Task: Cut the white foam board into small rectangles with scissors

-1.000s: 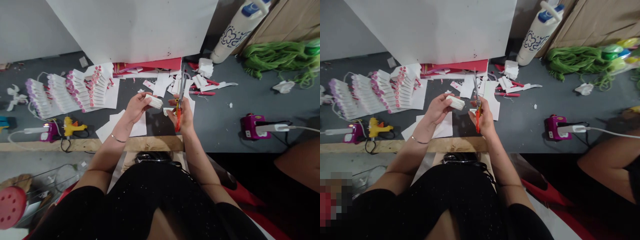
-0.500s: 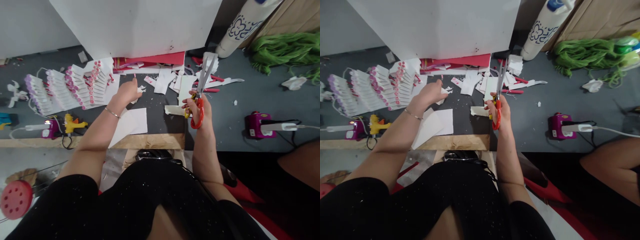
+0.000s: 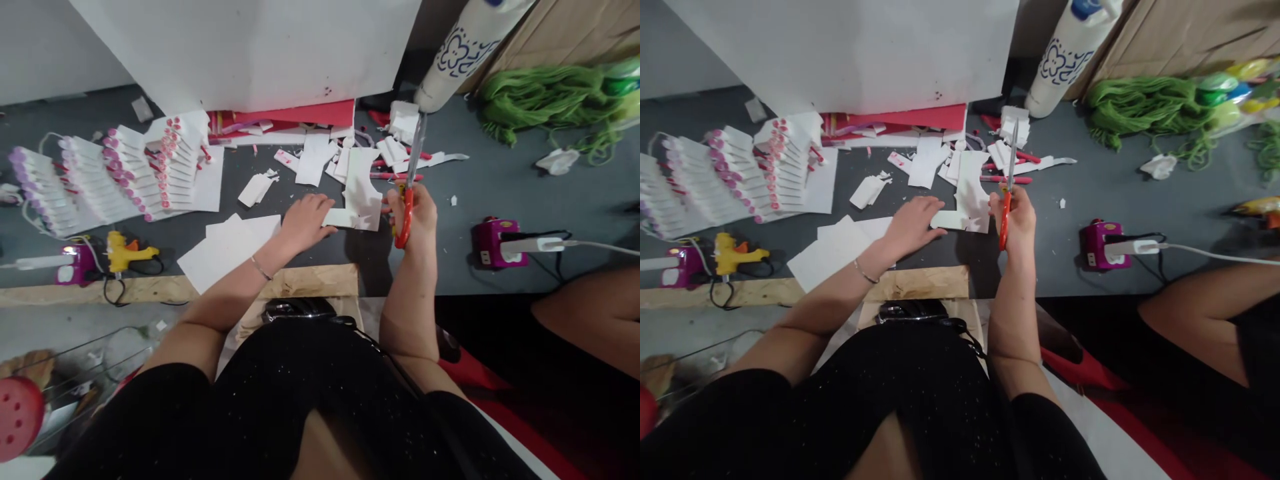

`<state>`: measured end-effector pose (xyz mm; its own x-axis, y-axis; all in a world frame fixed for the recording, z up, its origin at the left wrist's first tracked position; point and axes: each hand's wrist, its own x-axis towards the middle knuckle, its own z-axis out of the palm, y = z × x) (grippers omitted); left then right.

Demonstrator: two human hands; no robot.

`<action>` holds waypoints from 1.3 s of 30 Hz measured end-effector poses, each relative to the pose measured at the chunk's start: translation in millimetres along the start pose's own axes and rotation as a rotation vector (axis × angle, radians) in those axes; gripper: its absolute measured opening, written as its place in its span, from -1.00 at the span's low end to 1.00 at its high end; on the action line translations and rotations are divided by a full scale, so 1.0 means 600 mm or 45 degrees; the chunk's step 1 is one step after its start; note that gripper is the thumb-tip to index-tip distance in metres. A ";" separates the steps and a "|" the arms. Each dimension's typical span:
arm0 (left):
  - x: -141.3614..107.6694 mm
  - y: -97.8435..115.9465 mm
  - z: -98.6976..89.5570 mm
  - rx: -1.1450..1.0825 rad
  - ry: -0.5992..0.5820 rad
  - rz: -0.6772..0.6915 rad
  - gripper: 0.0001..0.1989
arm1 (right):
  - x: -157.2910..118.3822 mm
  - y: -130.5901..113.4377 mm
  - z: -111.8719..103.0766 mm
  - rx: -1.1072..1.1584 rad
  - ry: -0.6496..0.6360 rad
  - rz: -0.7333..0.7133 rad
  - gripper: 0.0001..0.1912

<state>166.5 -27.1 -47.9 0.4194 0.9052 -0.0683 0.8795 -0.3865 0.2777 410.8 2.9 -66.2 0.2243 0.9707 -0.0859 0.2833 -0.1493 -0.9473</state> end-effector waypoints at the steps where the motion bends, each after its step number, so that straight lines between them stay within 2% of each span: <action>1: 0.000 0.008 0.009 0.015 -0.009 0.011 -0.47 | -0.002 0.005 -0.004 -0.124 0.035 -0.041 -0.56; 3: -0.001 0.014 0.022 0.032 0.001 0.014 -0.60 | -0.006 0.010 -0.012 -0.359 0.088 -0.105 -0.56; 5: -0.005 0.009 0.033 0.017 0.060 0.016 -0.69 | -0.010 0.012 -0.015 -0.508 0.057 -0.106 -0.53; 7: -0.012 0.001 0.044 -0.036 0.161 0.016 -0.68 | -0.011 0.012 -0.010 -0.538 -0.010 -0.086 -0.50; 10: -0.024 -0.010 0.060 -0.154 0.314 -0.026 -0.62 | -0.007 0.013 0.012 -0.409 -0.132 -0.106 -0.43; 13: -0.036 -0.018 0.071 -0.258 0.402 -0.107 -0.61 | 0.004 0.018 0.039 -0.152 -0.240 -0.158 -0.35; 17: -0.057 -0.021 0.069 -0.301 0.471 -0.140 -0.59 | 0.032 0.029 0.057 0.030 -0.203 -0.246 -0.33; 21: -0.105 -0.022 0.054 -0.189 0.511 -0.203 -0.57 | 0.063 0.049 0.060 0.053 -0.201 -0.212 -0.35; 23: -0.144 -0.030 0.046 -0.103 0.491 -0.331 -0.46 | 0.075 0.061 0.061 0.106 -0.200 -0.196 -0.37; 27: -0.232 -0.066 0.035 0.005 0.327 -0.714 0.11 | 0.080 0.074 0.065 0.237 -0.188 -0.227 -0.43; 29: -0.264 -0.088 0.035 0.028 0.206 -0.789 0.17 | 0.074 0.069 0.071 0.305 -0.195 -0.244 -0.43; 31: -0.282 -0.110 0.036 0.039 0.096 -0.685 0.07 | 0.066 0.058 0.080 0.361 -0.208 -0.243 -0.41; 35: -0.286 -0.149 0.024 0.020 0.000 -0.258 -0.25 | 0.052 0.028 0.097 0.363 -0.285 -0.200 -0.41; 37: -0.273 -0.155 0.008 -0.002 0.068 -0.107 -0.34 | 0.050 0.014 0.103 0.294 -0.309 -0.179 -0.43; 39: -0.247 -0.144 -0.011 -0.027 0.229 -0.042 -0.39 | 0.050 0.002 0.109 0.214 -0.308 -0.170 -0.43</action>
<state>26.7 -126.5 -55.5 0.3413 0.9352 0.0944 0.8865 -0.3537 0.2983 356.7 44.2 -89.9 -0.0380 0.9992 -0.0093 0.1324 -0.0042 -0.9912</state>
